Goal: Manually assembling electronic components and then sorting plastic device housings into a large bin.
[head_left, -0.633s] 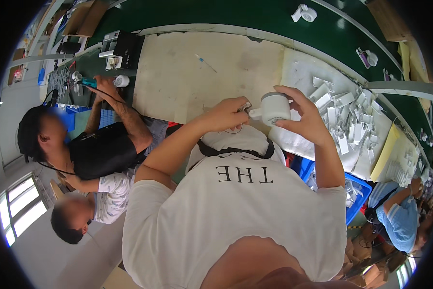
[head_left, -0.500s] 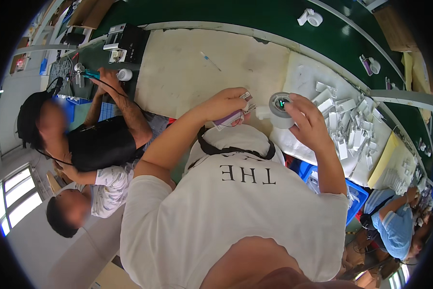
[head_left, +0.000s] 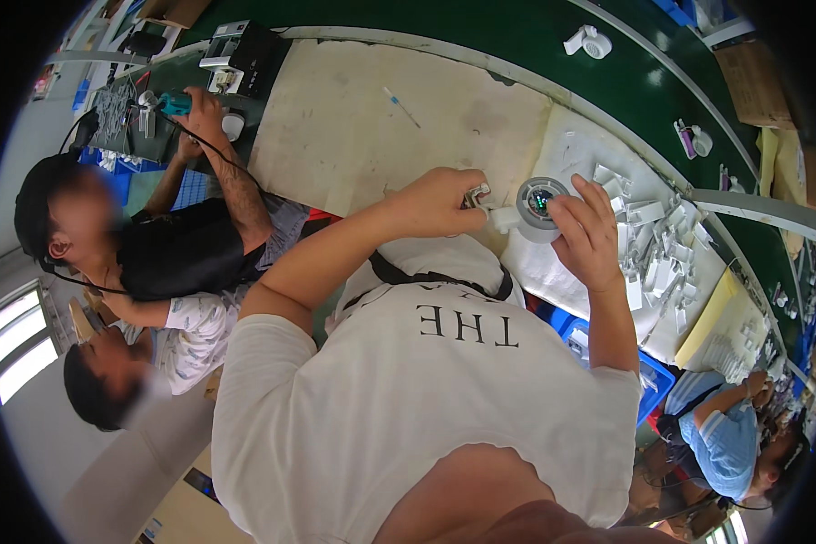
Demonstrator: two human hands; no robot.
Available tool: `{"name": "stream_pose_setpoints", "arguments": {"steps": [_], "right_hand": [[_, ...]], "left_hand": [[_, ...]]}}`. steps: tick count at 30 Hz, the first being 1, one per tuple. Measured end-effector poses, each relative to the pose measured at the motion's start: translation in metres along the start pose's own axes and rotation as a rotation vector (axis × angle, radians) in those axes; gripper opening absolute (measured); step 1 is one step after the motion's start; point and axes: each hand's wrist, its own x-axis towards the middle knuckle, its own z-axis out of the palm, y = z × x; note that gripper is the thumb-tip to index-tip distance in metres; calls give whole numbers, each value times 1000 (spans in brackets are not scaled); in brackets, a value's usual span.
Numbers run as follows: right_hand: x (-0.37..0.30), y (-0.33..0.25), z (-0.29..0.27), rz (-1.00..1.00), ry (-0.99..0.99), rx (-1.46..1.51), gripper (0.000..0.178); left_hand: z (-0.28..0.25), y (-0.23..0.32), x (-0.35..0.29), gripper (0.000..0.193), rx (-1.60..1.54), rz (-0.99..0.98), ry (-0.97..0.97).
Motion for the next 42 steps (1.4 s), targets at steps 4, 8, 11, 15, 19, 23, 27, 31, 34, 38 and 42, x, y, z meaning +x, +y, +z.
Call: {"name": "stream_pose_setpoints", "arguments": {"steps": [4, 8, 11, 15, 19, 23, 27, 31, 34, 38, 42], "right_hand": [[15, -19, -13, 492, -157, 578, 53], [20, -14, -11, 494, -345, 725, 53], [21, -14, -8, 522, -379, 749, 51], [11, -8, 12, 555, -345, 820, 50], [7, -15, 27, 581, -243, 881, 48], [-31, 26, 42, 830, -234, 1372, 41], [-123, 87, 35, 549, -450, -394, 52], [-169, 104, 33, 507, -572, -428, 49], [-173, 111, 34, 512, -524, -379, 42], [-155, 98, 30, 883, -319, -184, 33], [-98, 67, 47, 1425, 283, 967, 36]], "left_hand": [[3, 0, 0, 25, 191, 92, 80], [9, -2, 2, 26, 342, 95, 7], [10, -8, 3, 27, 413, 109, -7], [8, -7, -1, 30, 358, 85, -3], [6, -7, -5, 25, 227, 12, -86], [15, -22, -2, 20, -497, -185, -81], [0, -22, 10, 26, -1054, -181, 17], [7, -21, 12, 30, -1103, -36, 55], [5, -25, 8, 29, -1027, -59, 121], [-2, -23, 6, 33, -874, -100, 175], [-4, -25, 13, 30, -906, -12, 287]]}}
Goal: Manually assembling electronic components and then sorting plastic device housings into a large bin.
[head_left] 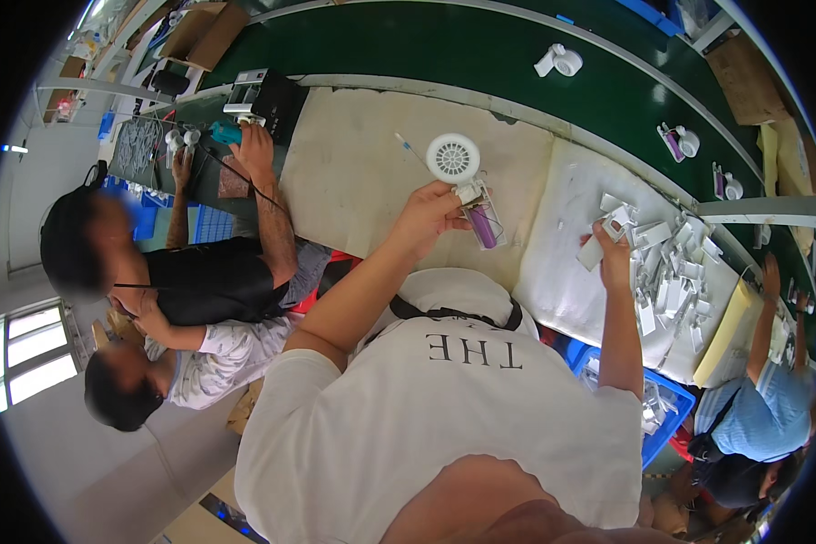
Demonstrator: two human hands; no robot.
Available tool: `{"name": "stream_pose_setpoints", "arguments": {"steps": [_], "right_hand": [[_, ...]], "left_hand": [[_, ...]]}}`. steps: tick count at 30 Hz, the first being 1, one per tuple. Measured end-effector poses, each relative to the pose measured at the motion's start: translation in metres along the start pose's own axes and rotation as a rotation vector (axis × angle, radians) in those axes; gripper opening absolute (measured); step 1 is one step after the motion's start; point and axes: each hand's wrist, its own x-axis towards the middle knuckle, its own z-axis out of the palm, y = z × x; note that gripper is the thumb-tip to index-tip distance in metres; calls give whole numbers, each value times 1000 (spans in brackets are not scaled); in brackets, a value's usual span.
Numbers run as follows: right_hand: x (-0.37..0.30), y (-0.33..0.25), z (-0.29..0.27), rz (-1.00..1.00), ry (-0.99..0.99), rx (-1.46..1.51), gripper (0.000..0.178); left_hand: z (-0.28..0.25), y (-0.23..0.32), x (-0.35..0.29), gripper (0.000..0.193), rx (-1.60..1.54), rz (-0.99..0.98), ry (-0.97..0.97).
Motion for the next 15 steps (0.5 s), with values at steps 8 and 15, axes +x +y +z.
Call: {"name": "stream_pose_setpoints", "arguments": {"steps": [8, 15], "right_hand": [[-61, -87, 127, -672, -279, -538, 50], [-67, -98, 174, -1086, -7, -783, 64]], "left_hand": [[17, -9, 11, 26, -228, 178, 90], [14, -22, 9, 23, -333, 296, 185]]}}
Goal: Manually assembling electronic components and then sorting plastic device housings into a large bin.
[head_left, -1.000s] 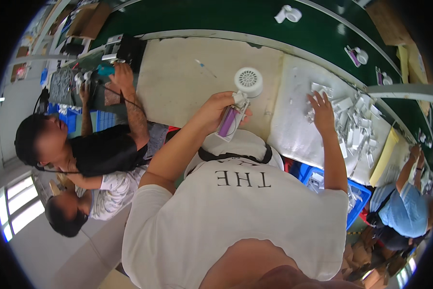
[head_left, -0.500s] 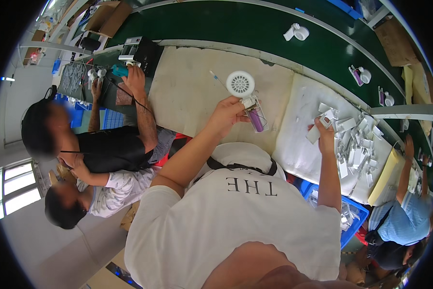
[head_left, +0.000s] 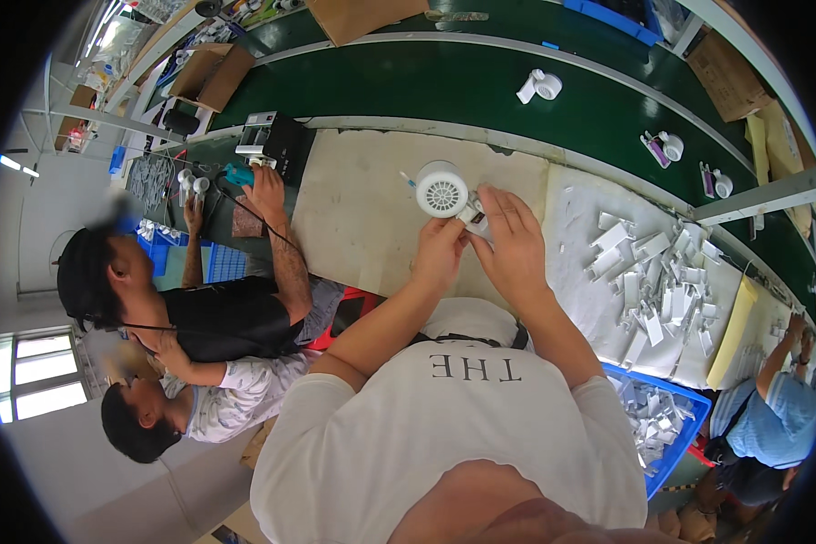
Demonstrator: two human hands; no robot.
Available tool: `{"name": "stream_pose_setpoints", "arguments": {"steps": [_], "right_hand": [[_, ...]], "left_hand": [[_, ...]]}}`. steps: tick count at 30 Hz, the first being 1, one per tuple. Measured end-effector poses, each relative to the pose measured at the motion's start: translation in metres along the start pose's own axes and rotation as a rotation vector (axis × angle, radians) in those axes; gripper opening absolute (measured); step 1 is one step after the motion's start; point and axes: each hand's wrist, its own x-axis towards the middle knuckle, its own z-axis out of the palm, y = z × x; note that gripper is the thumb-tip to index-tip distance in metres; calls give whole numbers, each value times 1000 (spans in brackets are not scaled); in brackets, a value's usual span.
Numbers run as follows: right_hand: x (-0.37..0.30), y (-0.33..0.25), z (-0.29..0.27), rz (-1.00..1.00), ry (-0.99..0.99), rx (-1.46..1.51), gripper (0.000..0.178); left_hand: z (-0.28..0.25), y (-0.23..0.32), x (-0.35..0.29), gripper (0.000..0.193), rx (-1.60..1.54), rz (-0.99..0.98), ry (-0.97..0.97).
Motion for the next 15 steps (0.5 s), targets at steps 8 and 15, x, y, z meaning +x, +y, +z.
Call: {"name": "stream_pose_setpoints", "arguments": {"steps": [8, 15], "right_hand": [[6, -5, 10, 32, 19, -31, 57], [0, 12, -13, 319, 14, 237, 45]], "left_hand": [[13, -3, -5, 19, 120, 175, 35], [26, 34, 4, 27, -12, 268, -96]]}}
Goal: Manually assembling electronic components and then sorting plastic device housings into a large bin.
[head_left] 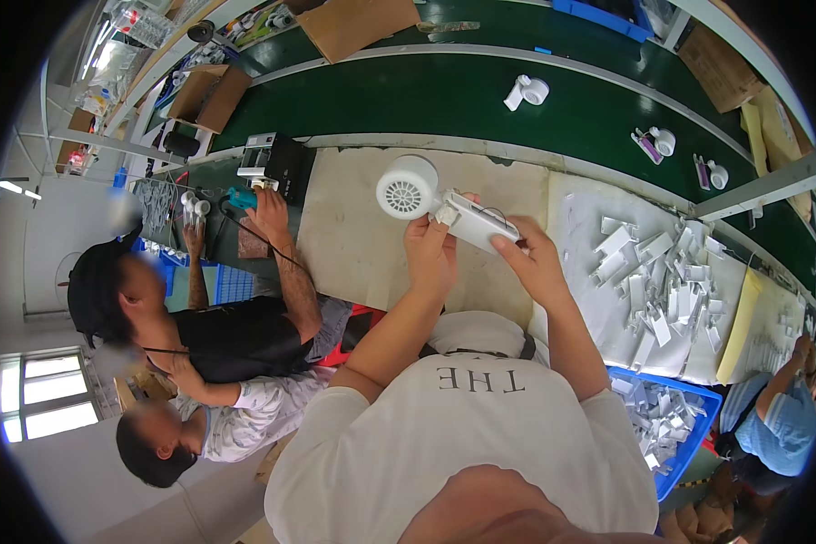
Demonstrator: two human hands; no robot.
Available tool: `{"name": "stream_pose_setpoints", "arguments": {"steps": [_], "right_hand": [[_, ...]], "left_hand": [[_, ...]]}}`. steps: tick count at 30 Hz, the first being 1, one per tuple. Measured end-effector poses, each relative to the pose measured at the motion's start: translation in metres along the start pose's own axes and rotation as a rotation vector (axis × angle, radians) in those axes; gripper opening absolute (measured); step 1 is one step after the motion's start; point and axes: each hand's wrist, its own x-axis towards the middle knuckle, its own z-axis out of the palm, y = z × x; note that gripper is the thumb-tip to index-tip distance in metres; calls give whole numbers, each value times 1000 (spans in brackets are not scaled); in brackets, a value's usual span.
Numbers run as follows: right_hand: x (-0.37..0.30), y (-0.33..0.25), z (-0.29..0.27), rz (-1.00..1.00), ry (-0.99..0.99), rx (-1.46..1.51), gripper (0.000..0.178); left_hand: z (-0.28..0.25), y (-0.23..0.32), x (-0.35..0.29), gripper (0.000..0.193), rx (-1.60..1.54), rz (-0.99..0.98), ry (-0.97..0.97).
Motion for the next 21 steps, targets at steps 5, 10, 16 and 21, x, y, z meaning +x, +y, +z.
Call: {"name": "stream_pose_setpoints", "arguments": {"steps": [5, 10, 16, 21], "right_hand": [[-5, 11, 15, 471, -119, 750, 30], [11, 9, 10, 109, -29, 500, 35], [8, 96, 62, 99, -301, 330, 37], [84, 203, 90, 196, -337, -101, 52]], "left_hand": [[14, -2, 10, 28, -48, 4, 5], [24, 7, 25, 28, -109, 25, -63], [-43, -31, 61, 30, 368, -162, -10], [-211, -23, 101, 27, 1671, 8, 211]]}}
